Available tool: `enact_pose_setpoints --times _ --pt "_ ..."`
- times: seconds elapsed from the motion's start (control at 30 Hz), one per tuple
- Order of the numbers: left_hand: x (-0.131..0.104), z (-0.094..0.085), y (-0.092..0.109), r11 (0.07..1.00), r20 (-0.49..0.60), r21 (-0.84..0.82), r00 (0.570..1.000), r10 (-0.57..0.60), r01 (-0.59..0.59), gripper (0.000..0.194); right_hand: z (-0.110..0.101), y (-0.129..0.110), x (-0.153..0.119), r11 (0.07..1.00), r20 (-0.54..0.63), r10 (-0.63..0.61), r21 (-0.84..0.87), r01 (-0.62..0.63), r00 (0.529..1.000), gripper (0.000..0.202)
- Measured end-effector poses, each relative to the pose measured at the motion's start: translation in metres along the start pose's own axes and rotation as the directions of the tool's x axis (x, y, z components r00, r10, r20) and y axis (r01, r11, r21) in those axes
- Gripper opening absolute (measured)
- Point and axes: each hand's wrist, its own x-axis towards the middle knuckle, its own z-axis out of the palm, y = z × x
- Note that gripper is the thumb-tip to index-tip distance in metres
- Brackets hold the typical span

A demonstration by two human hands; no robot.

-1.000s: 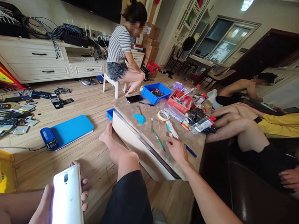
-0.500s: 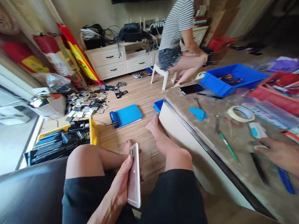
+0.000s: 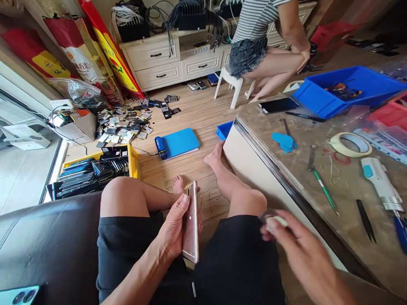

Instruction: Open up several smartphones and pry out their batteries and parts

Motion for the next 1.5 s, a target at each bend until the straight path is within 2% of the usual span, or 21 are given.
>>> enact_pose_setpoints --times 0.03,0.1,0.17,0.27,0.37,0.47,0.57,0.7,0.83,1.03,1.2,1.27,1.37,1.5 --pt "-0.001 0.0 0.0 1.0 0.02 0.003 1.0 0.011 -0.011 0.051 0.019 -0.01 -0.01 0.997 0.109 0.033 0.063 -0.04 0.994 0.042" --pt "-0.003 0.002 0.001 0.999 0.058 0.002 0.998 0.032 -0.032 0.05 0.05 -0.03 -0.025 0.989 0.236 0.052 0.119 -0.082 0.97 0.041" --pt "-0.005 0.005 0.002 0.999 0.089 -0.007 0.995 0.036 -0.036 0.049 0.068 -0.046 -0.034 0.986 0.278 0.034 0.149 -0.077 0.96 0.035" --pt "-0.009 0.008 0.003 1.0 0.123 -0.021 0.992 0.018 -0.015 0.051 0.079 -0.061 -0.039 0.984 0.313 -0.027 0.176 -0.03 0.949 0.03" --pt "-0.011 0.008 0.004 1.0 0.134 -0.008 0.991 0.002 0.0 0.054 0.085 -0.072 -0.042 0.981 0.379 -0.06 0.193 -0.016 0.923 0.038" --pt "-0.011 0.006 0.004 1.0 0.175 -0.001 0.985 0.002 -0.002 0.058 0.093 -0.081 -0.048 0.974 0.453 -0.049 0.221 -0.058 0.89 0.045" --pt "-0.012 0.004 0.004 1.0 0.203 -0.019 0.979 -0.007 0.011 0.061 0.1 -0.089 -0.051 0.957 0.507 -0.029 0.264 -0.123 0.861 0.044" --pt "-0.016 0.003 0.002 0.999 0.192 -0.023 0.981 -0.041 0.046 0.065 0.107 -0.095 -0.049 0.949 0.503 -0.002 0.273 -0.156 0.864 0.044" --pt "-0.016 0.003 -0.001 0.998 0.205 -0.022 0.977 -0.06 0.066 0.066 0.11 -0.097 -0.045 0.959 0.474 -0.016 0.258 -0.122 0.88 0.042" --pt "-0.014 0.0 -0.005 0.998 0.151 -0.041 0.988 -0.031 0.038 0.063 0.112 -0.097 -0.045 0.985 0.461 -0.025 0.165 -0.057 0.887 0.038" --pt "-0.015 -0.001 -0.006 1.0 0.111 -0.007 0.994 -0.007 0.008 0.071 0.11 -0.099 -0.045 0.993 0.444 -0.009 0.112 -0.045 0.896 0.04" --pt "-0.013 -0.003 -0.007 1.0 0.116 0.018 0.993 0.013 -0.015 0.071 0.109 -0.101 -0.045 0.997 0.423 0.0 0.068 -0.032 0.906 0.04" --pt "-0.011 -0.007 -0.008 0.989 0.131 0.093 0.986 0.098 -0.111 0.065 0.108 -0.102 -0.045 1.0 0.397 -0.002 0.012 -0.003 0.918 0.041" --pt "-0.01 -0.01 -0.009 0.963 0.161 0.178 0.972 0.173 -0.202 0.063 0.104 -0.1 -0.044 1.0 0.414 0.001 0.022 -0.011 0.91 0.04"
